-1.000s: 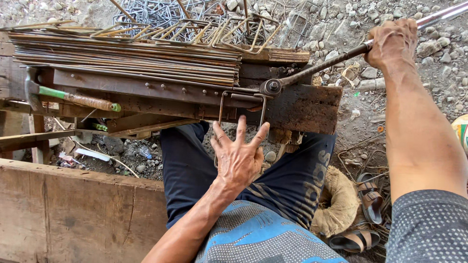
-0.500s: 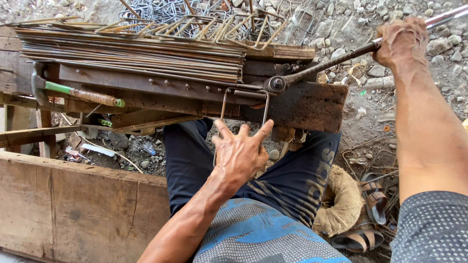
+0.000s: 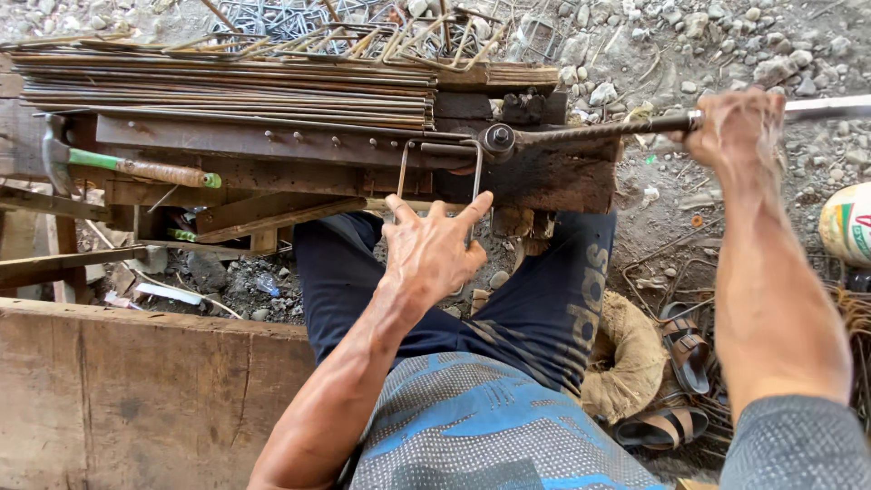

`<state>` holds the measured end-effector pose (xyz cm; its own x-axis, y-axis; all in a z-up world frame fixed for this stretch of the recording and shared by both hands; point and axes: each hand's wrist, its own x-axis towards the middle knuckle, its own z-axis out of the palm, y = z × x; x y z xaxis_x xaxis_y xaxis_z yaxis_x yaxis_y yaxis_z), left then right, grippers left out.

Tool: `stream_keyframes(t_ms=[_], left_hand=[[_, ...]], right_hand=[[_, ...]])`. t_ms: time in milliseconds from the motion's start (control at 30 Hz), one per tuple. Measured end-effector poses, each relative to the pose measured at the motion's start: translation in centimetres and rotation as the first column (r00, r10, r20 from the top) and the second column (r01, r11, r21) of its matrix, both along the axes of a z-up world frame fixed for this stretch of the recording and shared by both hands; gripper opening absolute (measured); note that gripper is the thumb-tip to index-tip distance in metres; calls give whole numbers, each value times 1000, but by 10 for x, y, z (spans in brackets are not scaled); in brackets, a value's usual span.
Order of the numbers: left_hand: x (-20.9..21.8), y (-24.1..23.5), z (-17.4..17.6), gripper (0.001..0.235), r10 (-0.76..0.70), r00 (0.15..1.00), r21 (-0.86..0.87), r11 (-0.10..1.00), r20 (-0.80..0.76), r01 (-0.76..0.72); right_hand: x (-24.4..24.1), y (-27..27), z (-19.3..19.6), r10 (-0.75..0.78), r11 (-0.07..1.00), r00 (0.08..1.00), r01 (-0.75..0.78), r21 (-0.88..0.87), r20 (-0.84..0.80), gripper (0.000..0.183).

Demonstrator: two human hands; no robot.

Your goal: The person uses a manual bending machine to bend metal rods into rectangular shapes. They insert each rod, rotate the crank to bend it, and remove the finished piece, repeating the process.

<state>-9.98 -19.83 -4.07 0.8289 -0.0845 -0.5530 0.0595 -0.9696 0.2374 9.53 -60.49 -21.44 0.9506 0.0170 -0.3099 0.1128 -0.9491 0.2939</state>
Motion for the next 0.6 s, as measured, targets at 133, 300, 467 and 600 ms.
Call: stream_keyframes(t_ms=[133, 300, 467, 600], left_hand=[[3, 2, 5, 70, -5, 1000, 2, 1000, -20, 5], [5, 3, 9, 71, 9, 996, -17, 1000, -90, -10], [5, 4, 9, 72, 10, 998, -44, 999, -57, -12], [6, 3, 11, 71, 28, 996, -34, 999, -84, -31]], right_hand=[[-66, 10, 19, -133, 990, 991, 134, 48, -16, 57], [-149, 28, 40, -185, 979, 982, 180, 99, 42, 64], [-229, 63, 63, -342, 926, 937, 349, 144, -70, 70], [-282, 104, 84, -468, 846, 863, 499, 186, -190, 70]])
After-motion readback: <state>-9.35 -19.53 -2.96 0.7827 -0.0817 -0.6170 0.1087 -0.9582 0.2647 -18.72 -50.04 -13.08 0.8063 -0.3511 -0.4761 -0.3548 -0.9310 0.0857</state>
